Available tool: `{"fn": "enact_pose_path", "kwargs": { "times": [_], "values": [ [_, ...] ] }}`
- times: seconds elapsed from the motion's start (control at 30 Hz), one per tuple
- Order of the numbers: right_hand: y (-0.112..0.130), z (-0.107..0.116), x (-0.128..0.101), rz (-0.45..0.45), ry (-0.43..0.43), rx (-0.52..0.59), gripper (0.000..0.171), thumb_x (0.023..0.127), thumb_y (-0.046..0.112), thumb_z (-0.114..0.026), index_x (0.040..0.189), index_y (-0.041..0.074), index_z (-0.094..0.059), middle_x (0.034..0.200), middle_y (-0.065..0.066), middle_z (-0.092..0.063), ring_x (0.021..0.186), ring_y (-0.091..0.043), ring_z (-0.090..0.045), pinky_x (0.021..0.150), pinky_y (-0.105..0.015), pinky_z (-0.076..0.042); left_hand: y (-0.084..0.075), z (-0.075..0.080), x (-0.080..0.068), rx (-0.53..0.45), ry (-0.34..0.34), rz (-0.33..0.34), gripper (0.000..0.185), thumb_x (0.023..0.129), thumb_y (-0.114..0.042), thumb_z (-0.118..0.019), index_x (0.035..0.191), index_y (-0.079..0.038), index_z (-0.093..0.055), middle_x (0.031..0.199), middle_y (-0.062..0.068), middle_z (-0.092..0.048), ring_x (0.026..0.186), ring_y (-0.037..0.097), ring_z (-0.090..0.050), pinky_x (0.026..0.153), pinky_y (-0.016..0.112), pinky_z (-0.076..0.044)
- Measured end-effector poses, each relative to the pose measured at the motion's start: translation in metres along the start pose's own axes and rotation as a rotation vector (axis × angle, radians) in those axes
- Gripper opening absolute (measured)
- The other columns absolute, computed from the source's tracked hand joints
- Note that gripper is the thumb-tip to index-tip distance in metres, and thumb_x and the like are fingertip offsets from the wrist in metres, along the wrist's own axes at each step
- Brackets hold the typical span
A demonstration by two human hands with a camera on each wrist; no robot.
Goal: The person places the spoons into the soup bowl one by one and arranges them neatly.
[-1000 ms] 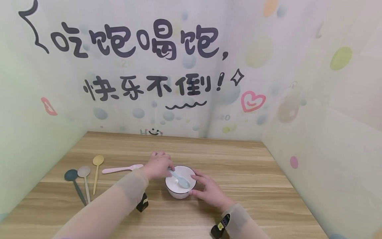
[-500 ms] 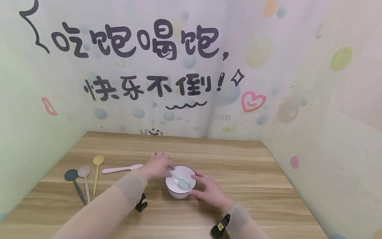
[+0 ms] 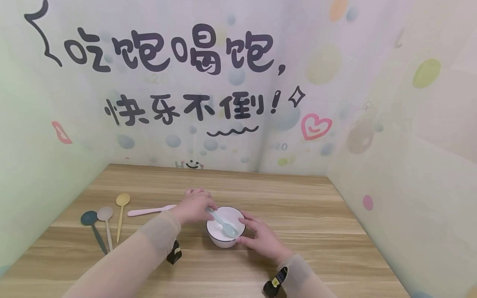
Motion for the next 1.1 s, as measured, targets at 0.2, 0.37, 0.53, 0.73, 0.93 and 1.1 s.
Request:
{"fn": "enact_pose_path", "kwargs": {
  "times": [0.2,0.37,0.53,0.73,0.93,1.1],
  "values": [
    [0.000,-0.001,0.000,-0.003,0.009,0.006,0.069,0.083,0.047,-0.071,0.134,0.004,-0.055,0.151,-0.007,-0.038,0.137,-0.028,-0.035,0.108,-0.050,-0.030,0.006,0.003,-0.001,-0.013,-0.015,0.017,0.019,0.077,-0.031,-0.080,0.094,-0.026,-0.075,0.102,-0.007,-0.061,0.115,0.027,-0.046,0.099,0.057,-0.023],
    [0.000,0.000,0.000,-0.008,0.012,0.003,0.070,0.083,0.049,-0.071,0.134,0.005,-0.055,0.151,-0.008,-0.038,0.137,-0.029,-0.035,0.107,-0.051,-0.031,0.009,0.007,-0.002,-0.032,-0.024,0.025,0.019,0.080,-0.034,-0.077,0.098,-0.026,-0.075,0.104,-0.007,-0.061,0.118,0.030,-0.045,0.099,0.059,-0.022],
    [-0.001,-0.001,0.000,-0.021,0.015,0.004,0.070,0.083,0.049,-0.071,0.135,0.005,-0.055,0.152,-0.007,-0.037,0.138,-0.028,-0.034,0.108,-0.050,-0.030,0.013,0.013,-0.005,-0.049,-0.040,0.038,0.023,0.081,-0.034,-0.076,0.102,-0.025,-0.074,0.109,-0.004,-0.062,0.120,0.031,-0.044,0.099,0.059,-0.021],
    [-0.001,-0.001,-0.001,-0.028,0.014,0.006,0.069,0.083,0.048,-0.071,0.135,0.005,-0.055,0.152,-0.007,-0.037,0.138,-0.028,-0.034,0.108,-0.050,-0.029,0.019,0.019,-0.010,-0.060,-0.067,0.057,0.024,0.082,-0.035,-0.075,0.104,-0.026,-0.073,0.110,-0.004,-0.062,0.117,0.031,-0.046,0.097,0.056,-0.024],
    [-0.001,0.000,-0.001,-0.030,0.014,0.004,0.069,0.083,0.048,-0.071,0.135,0.005,-0.054,0.152,-0.007,-0.037,0.138,-0.028,-0.034,0.108,-0.050,-0.029,0.026,0.024,-0.014,-0.105,-0.120,0.073,0.027,0.082,-0.034,-0.076,0.108,-0.025,-0.072,0.110,-0.004,-0.063,0.116,0.031,-0.048,0.097,0.056,-0.025],
    [-0.001,0.000,-0.001,-0.029,0.013,0.006,0.070,0.083,0.048,-0.071,0.135,0.005,-0.054,0.151,-0.007,-0.037,0.138,-0.028,-0.034,0.108,-0.050,-0.030,0.032,0.029,-0.020,-0.167,-0.143,0.094,0.028,0.083,-0.031,-0.074,0.110,-0.024,-0.072,0.118,0.003,-0.062,0.119,0.033,-0.047,0.098,0.057,-0.022]
  ]
}}
Point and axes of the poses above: each hand's wrist, its own x-axis towards the middle knuckle, its own z-axis out of the back of the hand, y = z × x, the point moved 10 cm from there along x, towards the middle knuckle
